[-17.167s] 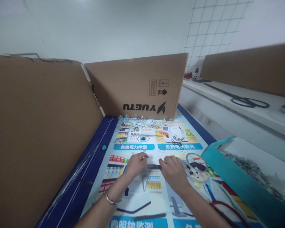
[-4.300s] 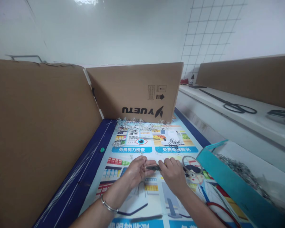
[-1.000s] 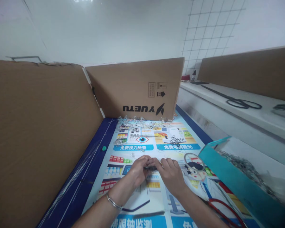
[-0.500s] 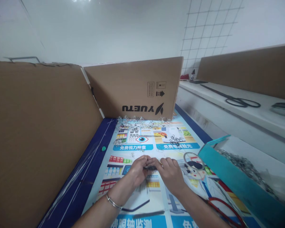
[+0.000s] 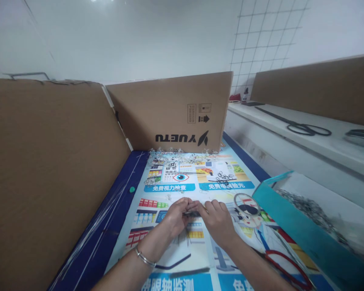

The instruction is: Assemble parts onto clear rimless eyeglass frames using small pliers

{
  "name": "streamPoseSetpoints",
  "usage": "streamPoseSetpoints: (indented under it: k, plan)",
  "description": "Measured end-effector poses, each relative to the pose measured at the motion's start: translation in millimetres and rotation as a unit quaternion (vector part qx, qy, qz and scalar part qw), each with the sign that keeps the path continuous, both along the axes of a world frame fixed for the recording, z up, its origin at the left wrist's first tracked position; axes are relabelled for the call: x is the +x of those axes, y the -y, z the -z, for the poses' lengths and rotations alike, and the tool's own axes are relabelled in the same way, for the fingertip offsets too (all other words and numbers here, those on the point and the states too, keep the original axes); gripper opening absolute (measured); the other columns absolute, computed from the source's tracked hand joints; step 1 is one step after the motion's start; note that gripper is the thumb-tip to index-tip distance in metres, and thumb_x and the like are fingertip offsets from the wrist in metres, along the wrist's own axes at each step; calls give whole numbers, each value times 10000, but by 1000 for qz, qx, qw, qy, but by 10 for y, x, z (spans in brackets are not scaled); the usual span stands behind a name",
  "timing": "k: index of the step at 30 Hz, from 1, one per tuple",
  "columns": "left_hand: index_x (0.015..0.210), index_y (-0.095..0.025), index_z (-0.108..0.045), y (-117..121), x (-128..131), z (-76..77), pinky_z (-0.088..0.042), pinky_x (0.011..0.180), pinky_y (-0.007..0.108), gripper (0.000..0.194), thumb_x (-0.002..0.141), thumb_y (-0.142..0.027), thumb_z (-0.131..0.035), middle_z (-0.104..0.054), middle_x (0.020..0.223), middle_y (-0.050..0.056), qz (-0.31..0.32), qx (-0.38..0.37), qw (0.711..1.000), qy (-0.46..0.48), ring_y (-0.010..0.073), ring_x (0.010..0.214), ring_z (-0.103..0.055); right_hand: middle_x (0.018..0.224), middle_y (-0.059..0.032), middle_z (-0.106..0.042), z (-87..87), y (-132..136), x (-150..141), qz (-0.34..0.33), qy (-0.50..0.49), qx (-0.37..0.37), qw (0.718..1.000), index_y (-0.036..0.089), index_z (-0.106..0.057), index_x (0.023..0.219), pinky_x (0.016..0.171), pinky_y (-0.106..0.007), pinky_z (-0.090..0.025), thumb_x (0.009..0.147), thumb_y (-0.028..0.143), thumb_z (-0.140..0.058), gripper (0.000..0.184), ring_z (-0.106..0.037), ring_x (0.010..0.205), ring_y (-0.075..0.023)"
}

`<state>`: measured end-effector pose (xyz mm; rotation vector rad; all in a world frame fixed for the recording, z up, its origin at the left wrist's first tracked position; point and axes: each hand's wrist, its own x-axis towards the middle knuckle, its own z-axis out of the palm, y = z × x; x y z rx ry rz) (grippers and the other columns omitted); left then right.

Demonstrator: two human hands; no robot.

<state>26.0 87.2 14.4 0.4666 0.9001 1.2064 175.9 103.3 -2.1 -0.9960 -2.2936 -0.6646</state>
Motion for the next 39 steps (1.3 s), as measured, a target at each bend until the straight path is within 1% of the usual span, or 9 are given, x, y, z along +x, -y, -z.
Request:
streamPoseSetpoints:
  k: [5,10,16,22,26,28,31,35,39]
  plan:
    - [707,-147,-512,8,-4,-35,-438,528,222,115,705,-238,-582,-638,890,109,2,2,1000,-10,178,770,-596,699,-26,-478,19,-5,-3,-8,-12,6,1000,201,-577,934,642,-319,-238,827,165,-486,145,-379,694,-155]
    - [724,-153,-512,-8,-11,-17,-420,490,205,112,699,-237,-583,-634,904,101,-3,-11,1000,-17,166,740,-592,703,-27,-478,20,0,-3,-3,-6,2,1000,201,-572,953,645,-325,-238,822,162,-491,159,-384,698,-157]
    - [700,-145,-508,-4,-12,-3,-423,487,203,100,706,-223,-569,-619,830,89,0,8,1000,-8,142,675,-569,711,-28,-477,34,-5,1,-4,2,6,1000,200,-568,977,644,-330,-236,821,169,-496,174,-382,704,-157]
    - [718,-150,-505,1,-16,-1,-441,515,224,97,719,-229,-561,-629,908,111,7,1,1000,-10,172,761,-590,689,-20,-463,12,-3,-4,-2,-2,3,1000,204,-572,914,635,-329,-228,830,168,-483,127,-375,688,-153]
    - [726,-151,-511,3,-20,14,-443,540,233,120,727,-256,-569,-634,939,118,12,13,1000,-11,186,800,-596,682,-17,-457,10,-2,-1,-2,-6,-5,1000,204,-567,865,632,-323,-225,828,170,-485,96,-371,681,-152]
    - [734,-152,-517,9,-21,8,-446,573,246,147,738,-289,-570,-640,936,117,15,24,1000,-12,194,813,-600,676,-17,-452,25,-7,-1,-2,-11,-11,1000,198,-560,808,631,-318,-225,823,162,-484,85,-370,679,-151]
    - [727,-146,-525,20,-24,-11,-444,686,276,206,758,-346,-564,-651,902,116,21,58,998,-15,208,853,-603,666,-17,-449,58,-18,-4,1,-18,-20,1000,191,-542,741,630,-312,-226,816,145,-482,106,-371,677,-150]
    - [734,-137,-553,30,-35,-27,-391,834,318,244,771,-378,-560,-650,912,118,35,122,992,-19,221,913,-589,676,-21,-479,115,-34,-12,17,-21,-45,999,195,-538,735,632,-307,-233,796,149,-505,83,-388,687,-157]
    - [771,-137,-572,33,-56,-46,-354,888,343,242,791,-375,-539,-643,937,117,59,147,987,-16,225,961,-566,676,-20,-515,177,-49,-17,31,-25,-87,995,202,-549,714,626,-302,-239,756,130,-534,85,-419,687,-161]
